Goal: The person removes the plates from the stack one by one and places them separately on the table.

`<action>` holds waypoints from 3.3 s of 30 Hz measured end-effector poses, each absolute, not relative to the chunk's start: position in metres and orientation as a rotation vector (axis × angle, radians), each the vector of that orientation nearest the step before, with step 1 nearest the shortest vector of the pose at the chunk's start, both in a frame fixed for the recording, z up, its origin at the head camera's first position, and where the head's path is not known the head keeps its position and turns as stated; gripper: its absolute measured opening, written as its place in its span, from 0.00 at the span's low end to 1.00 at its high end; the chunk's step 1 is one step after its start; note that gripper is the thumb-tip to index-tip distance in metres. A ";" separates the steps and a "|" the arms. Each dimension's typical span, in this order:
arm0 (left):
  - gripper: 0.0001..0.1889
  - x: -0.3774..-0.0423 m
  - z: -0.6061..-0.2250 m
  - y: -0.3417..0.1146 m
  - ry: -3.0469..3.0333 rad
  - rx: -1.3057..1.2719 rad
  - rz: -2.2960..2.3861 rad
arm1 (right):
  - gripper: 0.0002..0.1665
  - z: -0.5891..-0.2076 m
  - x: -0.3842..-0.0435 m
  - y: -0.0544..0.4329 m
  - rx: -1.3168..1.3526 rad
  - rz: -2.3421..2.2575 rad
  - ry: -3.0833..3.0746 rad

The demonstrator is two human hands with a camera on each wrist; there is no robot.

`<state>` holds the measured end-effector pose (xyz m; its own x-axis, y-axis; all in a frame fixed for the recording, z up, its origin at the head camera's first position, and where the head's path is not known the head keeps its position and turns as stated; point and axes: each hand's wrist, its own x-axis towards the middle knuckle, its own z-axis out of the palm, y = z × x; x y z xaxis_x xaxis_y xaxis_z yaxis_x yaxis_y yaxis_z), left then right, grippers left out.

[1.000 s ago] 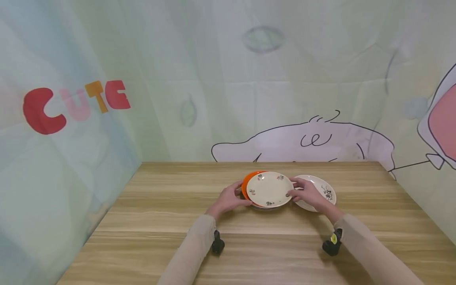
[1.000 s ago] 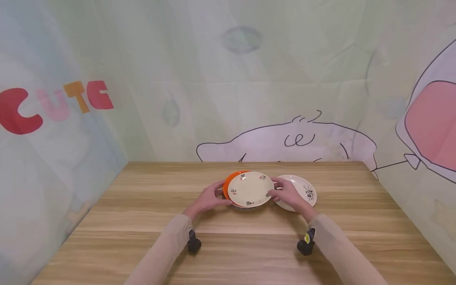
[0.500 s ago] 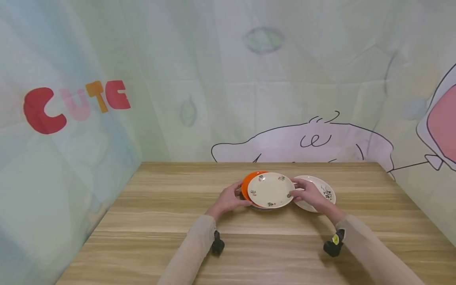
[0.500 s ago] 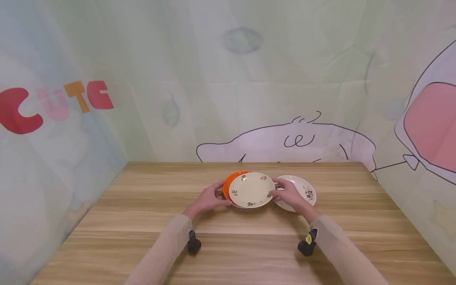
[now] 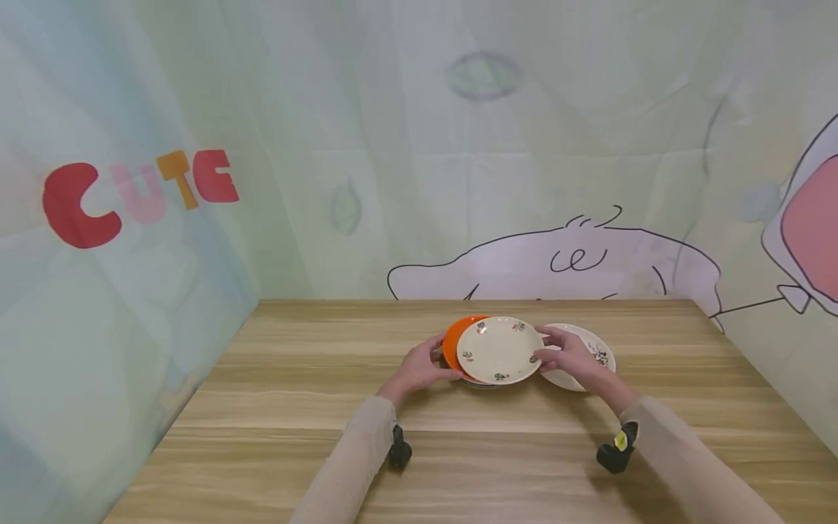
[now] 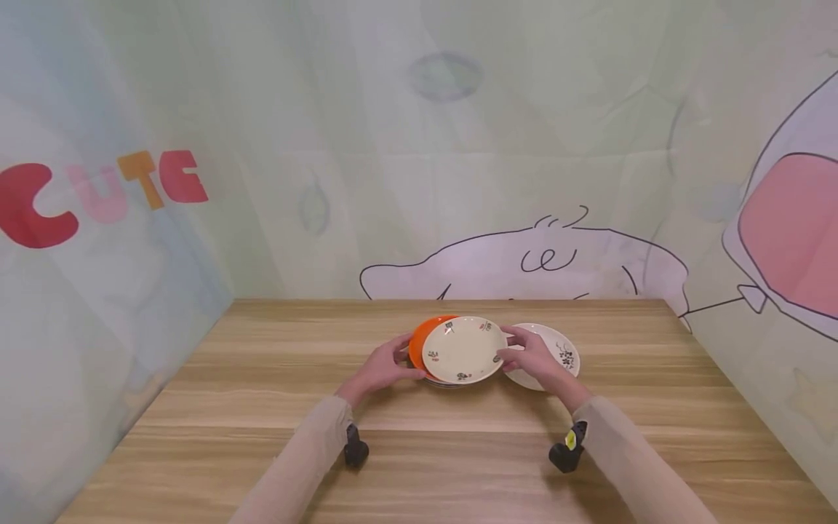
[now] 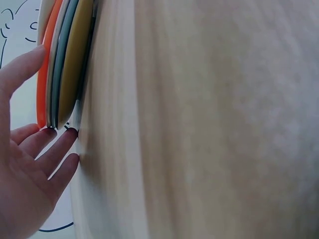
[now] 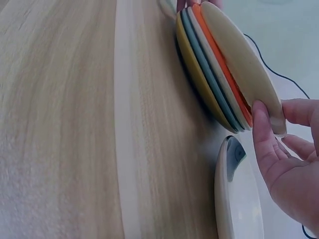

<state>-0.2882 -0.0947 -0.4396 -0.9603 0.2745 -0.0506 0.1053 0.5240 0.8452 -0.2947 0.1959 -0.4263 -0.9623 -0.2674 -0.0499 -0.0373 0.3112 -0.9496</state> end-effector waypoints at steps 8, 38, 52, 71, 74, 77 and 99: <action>0.45 -0.287 -0.437 -0.095 2.593 0.327 1.402 | 0.36 -0.425 -0.293 0.200 -0.307 -1.722 2.372; 0.44 -0.289 -0.442 -0.095 2.619 0.331 1.375 | 0.39 -0.419 -0.273 0.264 -0.240 -1.841 2.345; 0.44 -0.288 -0.442 -0.093 2.626 0.317 1.359 | 0.39 -0.421 -0.263 0.296 -0.151 -1.926 2.374; 0.43 -0.287 -0.442 -0.094 2.647 0.308 1.349 | 0.40 -0.436 -0.254 0.321 -0.035 -1.980 2.402; 0.43 -0.287 -0.441 -0.094 2.644 0.308 1.352 | 0.41 -0.437 -0.252 0.323 -0.020 -2.083 2.333; 0.43 -0.287 -0.441 -0.094 2.637 0.314 1.360 | 0.42 -0.438 -0.249 0.325 -0.020 -2.170 2.282; 0.45 -0.289 -0.442 -0.094 2.632 0.305 1.340 | 0.44 -0.444 -0.247 0.351 0.443 -2.305 2.310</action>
